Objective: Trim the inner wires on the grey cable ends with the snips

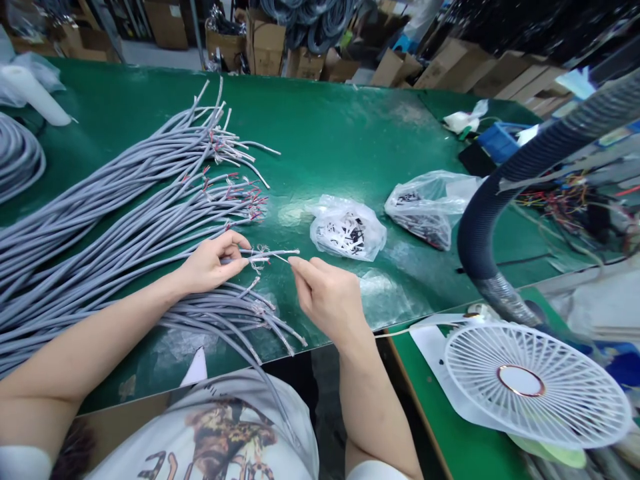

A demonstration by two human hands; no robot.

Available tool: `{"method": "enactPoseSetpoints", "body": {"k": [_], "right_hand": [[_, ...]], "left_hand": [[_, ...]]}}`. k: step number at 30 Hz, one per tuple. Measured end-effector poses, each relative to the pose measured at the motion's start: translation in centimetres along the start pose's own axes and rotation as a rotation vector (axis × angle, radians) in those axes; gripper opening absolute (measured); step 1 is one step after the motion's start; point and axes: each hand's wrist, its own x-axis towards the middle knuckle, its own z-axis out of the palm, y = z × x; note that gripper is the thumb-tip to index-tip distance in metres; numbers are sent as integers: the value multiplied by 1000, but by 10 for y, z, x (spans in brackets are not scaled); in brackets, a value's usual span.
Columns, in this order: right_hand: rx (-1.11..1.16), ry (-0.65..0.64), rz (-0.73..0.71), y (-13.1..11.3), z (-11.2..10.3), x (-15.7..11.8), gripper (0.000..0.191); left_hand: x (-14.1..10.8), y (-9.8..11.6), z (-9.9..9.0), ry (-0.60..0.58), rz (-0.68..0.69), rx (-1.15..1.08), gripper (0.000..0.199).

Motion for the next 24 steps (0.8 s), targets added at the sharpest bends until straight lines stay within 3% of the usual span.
{"method": "enactPoseSetpoints", "body": {"k": [4,9,11,15,18,22,24], "right_hand": [[360,24,-37,-9,5,-4,23],[529,-42,64,-12,18,14,19],[594,-160,80,-7,22,26,25],[761,-514,10,5,26,50,44],[822,-722,-80,7,30,64,45],[895,-891,-192,6,37,74,38],[999,-933,-177,7,42,74,41]], "left_hand": [[0,1,0,-6,3,-50,19],[-2,2,0,-49,11,-38,25],[-2,4,-1,-97,7,-31,32],[-3,7,-4,-175,9,-30,55],[-3,9,-6,-208,-4,-74,71],[-3,9,-8,-242,-18,-157,75],[-2,8,-7,-245,-17,-194,74]]}}
